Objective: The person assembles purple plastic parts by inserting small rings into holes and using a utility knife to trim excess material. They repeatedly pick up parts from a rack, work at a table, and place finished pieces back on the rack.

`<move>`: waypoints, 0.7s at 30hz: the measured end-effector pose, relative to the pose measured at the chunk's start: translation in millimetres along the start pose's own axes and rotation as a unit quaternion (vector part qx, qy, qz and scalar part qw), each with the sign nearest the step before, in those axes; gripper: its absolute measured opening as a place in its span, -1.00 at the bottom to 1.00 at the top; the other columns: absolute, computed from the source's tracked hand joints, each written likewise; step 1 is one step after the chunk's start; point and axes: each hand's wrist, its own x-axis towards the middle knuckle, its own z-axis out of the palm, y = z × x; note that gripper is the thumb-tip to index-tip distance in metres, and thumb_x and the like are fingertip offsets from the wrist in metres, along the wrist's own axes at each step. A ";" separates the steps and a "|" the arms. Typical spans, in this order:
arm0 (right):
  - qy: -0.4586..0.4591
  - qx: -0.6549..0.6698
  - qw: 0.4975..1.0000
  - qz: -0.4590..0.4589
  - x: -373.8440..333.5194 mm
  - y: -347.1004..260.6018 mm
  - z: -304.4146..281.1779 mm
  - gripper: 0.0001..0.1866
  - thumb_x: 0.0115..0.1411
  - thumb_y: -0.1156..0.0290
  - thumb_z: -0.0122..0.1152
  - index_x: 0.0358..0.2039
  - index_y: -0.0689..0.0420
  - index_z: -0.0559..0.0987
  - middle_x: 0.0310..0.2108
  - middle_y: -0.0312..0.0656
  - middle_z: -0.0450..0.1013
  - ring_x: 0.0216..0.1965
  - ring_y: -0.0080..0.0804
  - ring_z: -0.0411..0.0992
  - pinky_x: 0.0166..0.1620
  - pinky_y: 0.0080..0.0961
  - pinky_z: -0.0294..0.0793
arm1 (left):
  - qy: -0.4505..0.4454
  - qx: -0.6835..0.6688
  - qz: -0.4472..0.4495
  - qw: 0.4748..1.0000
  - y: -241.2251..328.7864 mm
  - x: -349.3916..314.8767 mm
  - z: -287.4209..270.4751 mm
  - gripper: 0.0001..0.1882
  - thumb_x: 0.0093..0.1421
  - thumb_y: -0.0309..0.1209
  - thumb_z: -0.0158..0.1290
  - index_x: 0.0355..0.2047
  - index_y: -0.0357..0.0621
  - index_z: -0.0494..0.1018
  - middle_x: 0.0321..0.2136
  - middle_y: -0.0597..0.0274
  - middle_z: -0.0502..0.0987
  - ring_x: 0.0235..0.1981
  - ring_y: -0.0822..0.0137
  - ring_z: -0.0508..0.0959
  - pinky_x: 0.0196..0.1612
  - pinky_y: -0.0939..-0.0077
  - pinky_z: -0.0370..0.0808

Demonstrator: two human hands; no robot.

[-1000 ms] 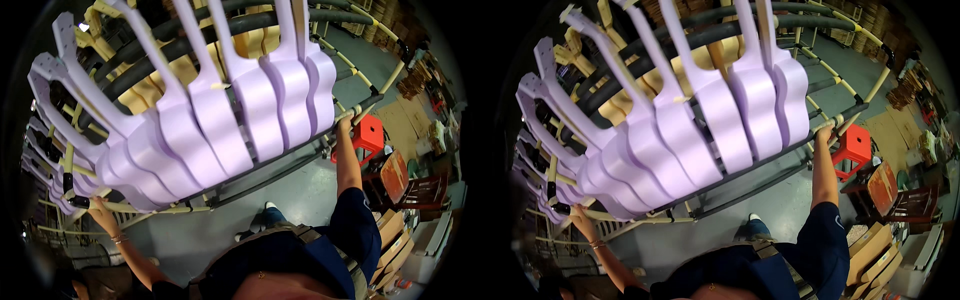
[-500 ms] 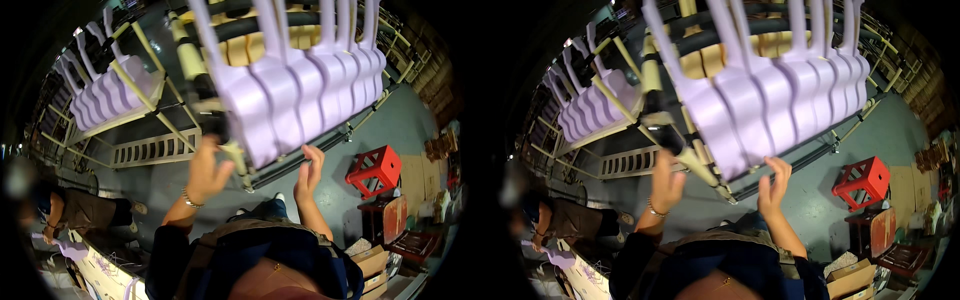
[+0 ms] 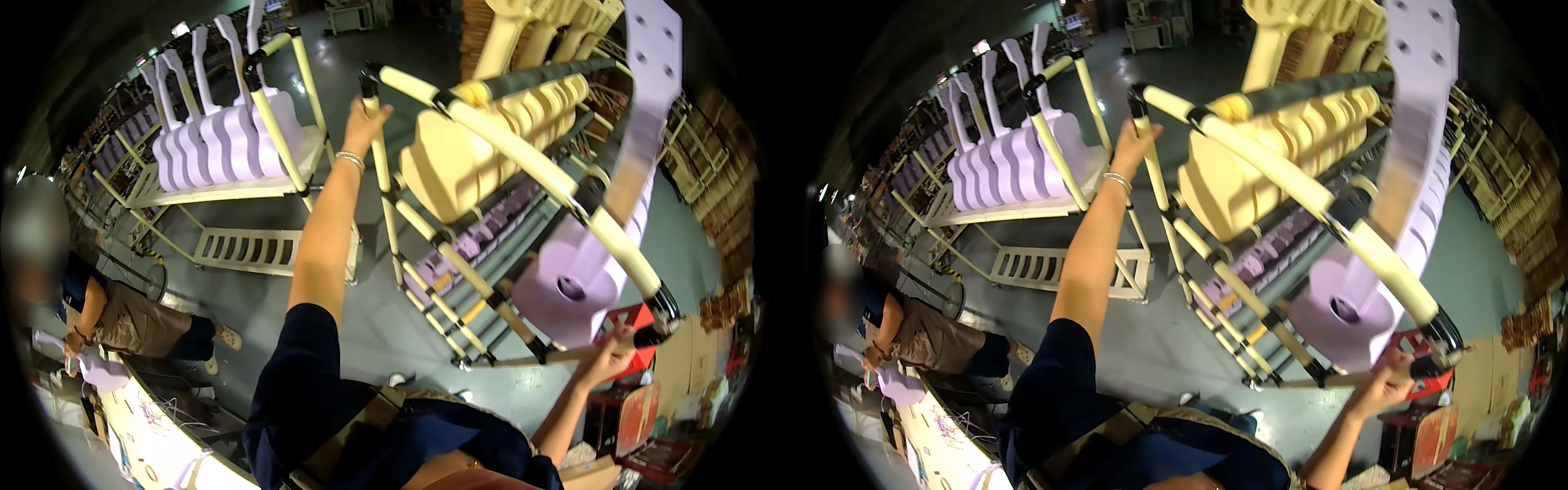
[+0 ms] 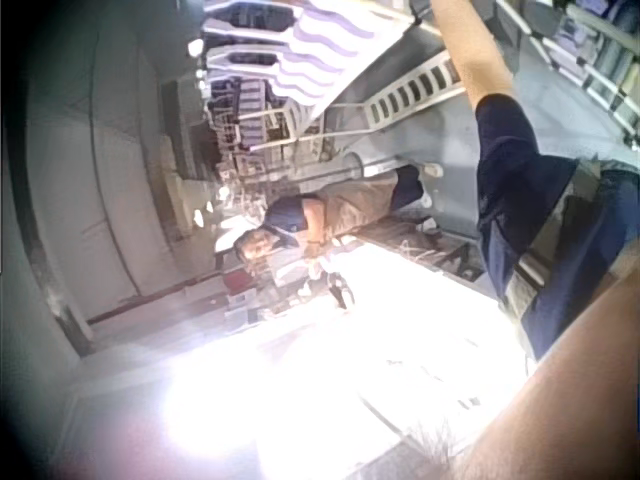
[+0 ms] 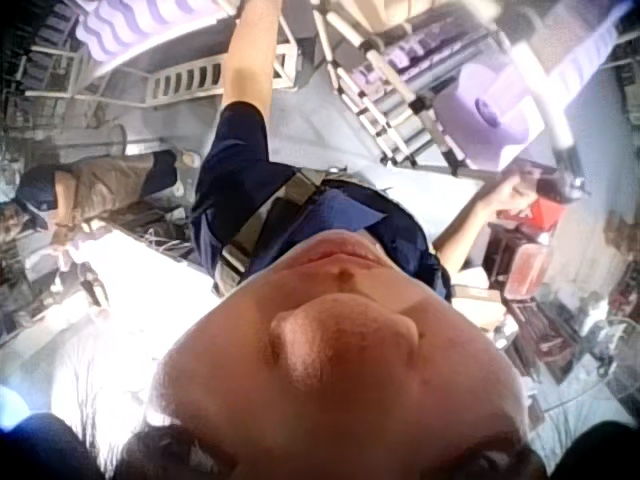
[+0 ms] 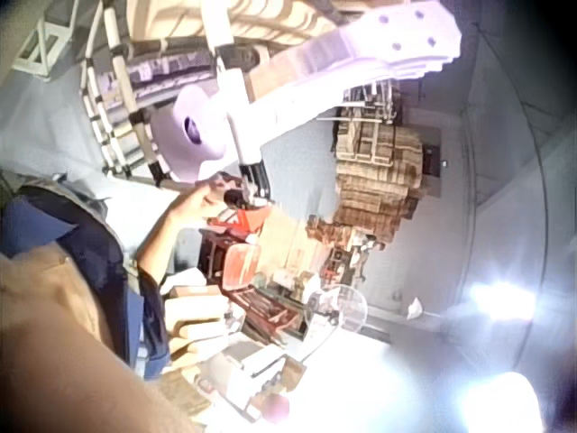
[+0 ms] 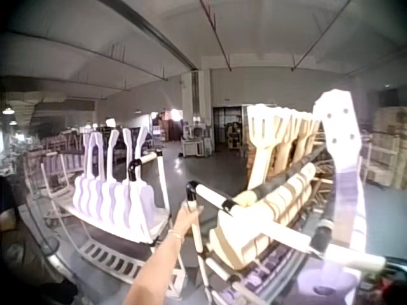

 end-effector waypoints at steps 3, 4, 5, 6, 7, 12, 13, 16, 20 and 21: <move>0.027 -0.040 0.998 -0.031 22.9 16.0 -17.8 -0.82 0.16 0.44 0.01 -0.28 0.27 0.31 -0.53 -0.26 0.28 -0.60 -0.65 0.20 -0.54 -0.71 0.22 | -0.017 -0.070 -0.077 0.994 12.2 -17.2 12.1 -0.69 0.01 -0.26 0.14 -0.43 -0.24 0.34 -0.65 0.23 0.47 -0.61 0.43 0.49 -0.46 0.56 0.40; 0.038 -0.041 0.997 -0.052 32.9 17.5 -20.0 -0.82 0.18 0.42 -0.02 -0.28 0.27 0.31 -0.56 -0.28 0.26 -0.62 -0.64 0.19 -0.55 -0.72 0.21 | -0.028 -0.055 -0.068 0.996 17.3 -24.6 15.7 -0.70 0.02 -0.25 0.13 -0.44 -0.22 0.35 -0.63 0.24 0.48 -0.60 0.44 0.48 -0.46 0.57 0.39; 0.046 -0.038 0.995 -0.074 40.6 22.5 -20.4 -0.81 0.20 0.39 -0.05 -0.28 0.27 0.31 -0.58 -0.29 0.24 -0.63 -0.64 0.17 -0.55 -0.72 0.20 | -0.034 -0.038 -0.059 0.997 21.2 -33.4 12.3 -0.70 0.03 -0.23 0.12 -0.45 -0.20 0.35 -0.62 0.24 0.49 -0.58 0.45 0.48 -0.46 0.59 0.38; 0.045 -0.057 0.993 -0.093 55.3 36.4 -29.7 -0.74 0.24 0.30 -0.11 -0.24 0.27 0.30 -0.62 -0.30 0.21 -0.64 -0.64 0.16 -0.56 -0.71 0.18 | -0.036 -0.037 -0.058 0.997 26.0 -43.9 15.0 -0.70 0.03 -0.23 0.12 -0.46 -0.21 0.35 -0.63 0.25 0.48 -0.58 0.46 0.48 -0.46 0.59 0.38; 0.057 -0.086 0.991 -0.089 68.8 46.4 -37.1 -0.62 0.26 0.15 -0.19 -0.21 0.28 0.31 -0.64 -0.31 0.18 -0.63 -0.63 0.16 -0.56 -0.70 0.17 | -0.038 -0.034 -0.056 0.997 34.3 -55.9 16.7 -0.70 0.04 -0.22 0.11 -0.46 -0.21 0.35 -0.63 0.26 0.48 -0.59 0.46 0.48 -0.47 0.59 0.38; 0.099 -0.200 0.968 -0.112 142.4 98.2 -72.6 -0.44 0.26 -0.03 -0.34 -0.22 0.28 0.36 -0.63 -0.27 0.20 -0.61 -0.49 0.21 -0.48 -0.54 0.24 | -0.082 -0.046 -0.037 0.995 68.0 -124.2 28.1 -0.70 0.06 -0.27 0.09 -0.39 -0.25 0.32 -0.59 0.26 0.48 -0.53 0.48 0.50 -0.43 0.59 0.42; 0.100 -0.253 0.953 -0.135 161.1 108.2 -87.0 -0.49 0.27 0.03 -0.31 -0.21 0.27 0.36 -0.62 -0.25 0.21 -0.58 -0.43 0.24 -0.43 -0.48 0.28 | -0.089 -0.072 -0.022 0.993 73.8 -138.3 36.0 -0.69 0.06 -0.26 0.09 -0.37 -0.28 0.33 -0.60 0.23 0.49 -0.53 0.47 0.51 -0.42 0.57 0.44; 0.185 -0.463 0.852 -0.156 183.4 152.5 -121.4 -0.52 0.22 0.08 -0.16 -0.16 0.29 0.44 -0.29 0.03 0.42 -0.25 -0.15 0.41 -0.20 -0.27 0.33 | -0.117 -0.004 0.021 0.993 91.3 -181.6 63.3 -0.68 0.05 -0.27 0.05 -0.31 -0.27 0.30 -0.52 -0.04 0.50 -0.47 0.06 0.54 -0.37 0.35 0.46; 0.108 -0.323 0.929 -0.146 119.1 100.8 -77.7 -0.66 0.22 0.32 -0.13 -0.11 0.30 0.40 -0.21 -0.01 0.38 -0.17 -0.26 0.33 -0.11 -0.37 0.27 | -0.188 0.013 0.046 0.981 172.8 -258.8 103.8 -0.64 0.05 -0.30 0.02 -0.22 -0.24 0.25 -0.49 -0.07 0.47 -0.45 -0.05 0.50 -0.40 0.25 0.43; 0.050 -0.259 0.960 -0.094 93.2 76.8 -56.3 -0.69 0.23 0.39 -0.15 -0.10 0.30 0.39 -0.18 -0.05 0.36 -0.13 -0.31 0.30 -0.08 -0.42 0.24 | -0.222 0.029 0.046 0.974 183.8 -272.2 115.5 -0.63 0.06 -0.29 0.02 -0.21 -0.27 0.24 -0.42 -0.08 0.45 -0.41 -0.02 0.49 -0.35 0.28 0.43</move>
